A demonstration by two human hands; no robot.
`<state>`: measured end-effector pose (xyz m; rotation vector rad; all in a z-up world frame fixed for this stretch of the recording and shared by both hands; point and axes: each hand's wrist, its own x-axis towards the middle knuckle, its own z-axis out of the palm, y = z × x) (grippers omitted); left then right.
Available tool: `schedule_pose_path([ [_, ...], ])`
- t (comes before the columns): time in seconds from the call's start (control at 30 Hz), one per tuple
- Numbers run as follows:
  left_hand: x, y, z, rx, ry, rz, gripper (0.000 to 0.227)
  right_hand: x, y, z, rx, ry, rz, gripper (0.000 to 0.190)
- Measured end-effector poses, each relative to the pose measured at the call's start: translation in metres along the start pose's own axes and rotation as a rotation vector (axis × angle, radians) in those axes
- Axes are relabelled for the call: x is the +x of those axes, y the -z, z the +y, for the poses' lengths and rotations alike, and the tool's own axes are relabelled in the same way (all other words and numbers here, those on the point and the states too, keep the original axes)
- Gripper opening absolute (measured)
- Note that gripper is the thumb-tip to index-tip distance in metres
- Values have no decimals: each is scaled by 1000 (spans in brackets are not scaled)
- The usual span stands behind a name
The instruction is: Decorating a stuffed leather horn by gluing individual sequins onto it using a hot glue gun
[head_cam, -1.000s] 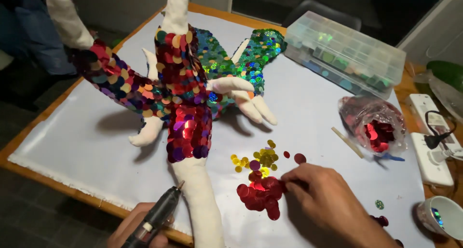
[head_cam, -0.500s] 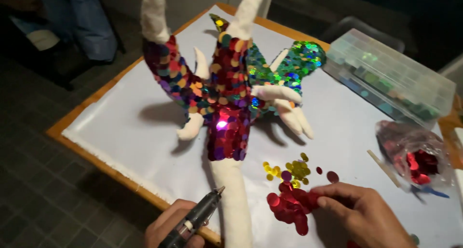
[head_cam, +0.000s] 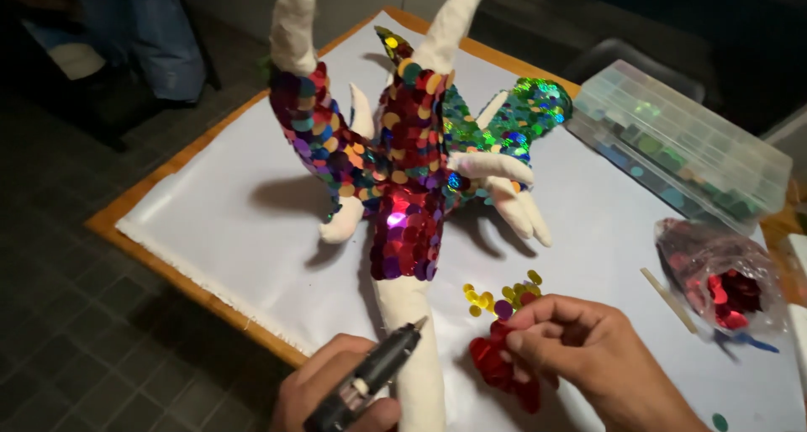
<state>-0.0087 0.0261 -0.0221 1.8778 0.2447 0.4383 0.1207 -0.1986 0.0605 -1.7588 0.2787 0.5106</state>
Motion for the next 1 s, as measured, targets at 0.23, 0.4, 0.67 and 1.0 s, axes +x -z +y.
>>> schedule_pose_path([
  [0.23, 6, -13, 9, -85, -207, 21, 28, -4, -34, 9, 67, -45, -243, 23],
  [0.4, 3, -20, 18, -164, 303, 45, 19, -19, -55, 10, 246, -116, -250, 18],
  [0.67, 6, -28, 18, -431, 502, 234, 12, -15, -54, 15, 34, -37, -127, 19],
  [1.0, 1, -36, 13, -508, 461, 280, 14, -15, -64, 48, 138, 191, -165, 9],
])
